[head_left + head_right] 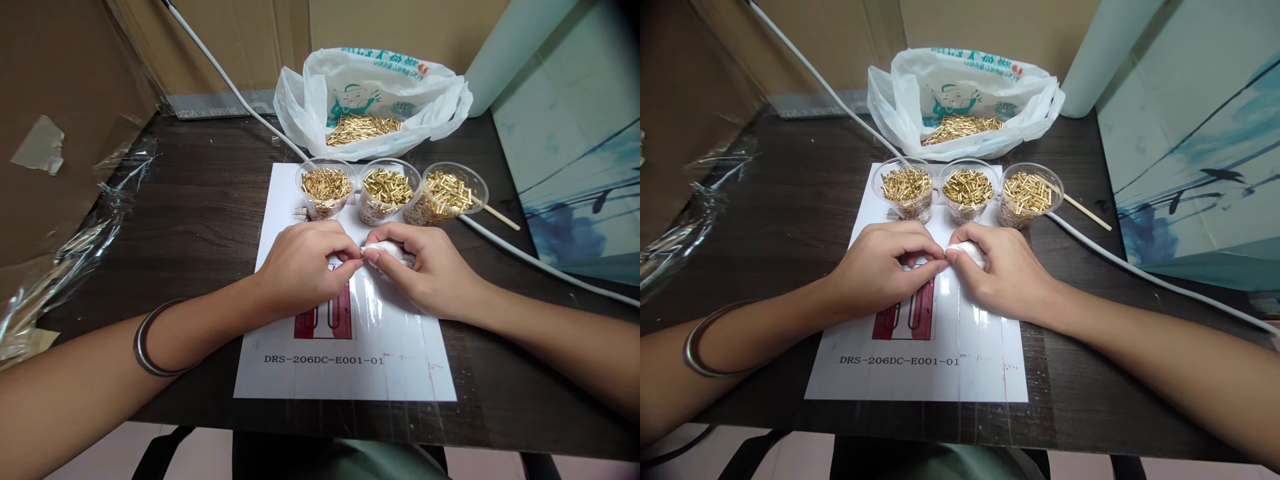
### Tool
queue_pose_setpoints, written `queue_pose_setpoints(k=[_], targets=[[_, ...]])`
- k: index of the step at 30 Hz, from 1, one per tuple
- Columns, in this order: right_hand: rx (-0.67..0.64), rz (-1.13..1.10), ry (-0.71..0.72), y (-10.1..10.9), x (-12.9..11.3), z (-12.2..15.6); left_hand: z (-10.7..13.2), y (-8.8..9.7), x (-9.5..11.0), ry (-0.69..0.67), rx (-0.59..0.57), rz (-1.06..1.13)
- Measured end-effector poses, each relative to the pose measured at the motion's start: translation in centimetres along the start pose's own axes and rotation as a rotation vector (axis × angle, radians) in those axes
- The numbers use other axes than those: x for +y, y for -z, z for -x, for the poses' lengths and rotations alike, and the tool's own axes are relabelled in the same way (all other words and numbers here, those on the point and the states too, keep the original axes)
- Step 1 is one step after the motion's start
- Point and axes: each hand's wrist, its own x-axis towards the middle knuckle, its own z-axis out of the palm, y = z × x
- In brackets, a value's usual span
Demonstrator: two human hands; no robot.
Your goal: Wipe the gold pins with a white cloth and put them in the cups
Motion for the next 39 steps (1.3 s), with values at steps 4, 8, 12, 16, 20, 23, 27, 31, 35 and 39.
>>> queue_pose_setpoints(k=[4, 8, 12, 16, 20, 23, 27, 31, 35, 39], targets=[[-0.006, -0.014, -0.003, 0.09, 0.01, 0.05, 0.02, -0.11, -0.18, -0.018, -0.002, 0.022], [-0.02, -0.014, -0.002, 0.07, -0.01, 0.06, -0.07, -0.11, -0.14, -0.023, 0.002, 0.021], [-0.019, -0.011, 0.005, 0.03, 0.0, 0.02, -0.07, -0.08, -0.01, -0.014, 0.004, 0.011], [-0.012, -0.006, 0.009, 0.07, 0.01, 0.0, -0.08, -0.06, 0.06, -0.007, -0.003, 0.004], [-0.009, 0.0, 0.004, 0.07, 0.03, 0.01, -0.15, -0.03, 0.04, -0.002, -0.001, 0.007], [-0.004, -0.007, 0.01, 0.05, 0.04, 0.01, -0.13, -0.02, 0.01, 0.001, 0.0, 0.004], [-0.001, -0.014, 0.028, 0.05, 0.04, 0.0, -0.07, -0.02, 0.04, -0.001, -0.004, -0.002], [-0.007, -0.006, 0.026, 0.03, 0.0, -0.02, -0.07, 0.11, 0.2, -0.008, -0.014, 0.0], [-0.01, 0.005, 0.02, 0.01, 0.0, -0.09, -0.02, 0.34, 0.4, -0.004, -0.019, -0.009], [-0.016, 0.0, 0.017, 0.04, 0.03, -0.09, 0.02, 0.39, 0.52, 0.009, -0.023, -0.016]])
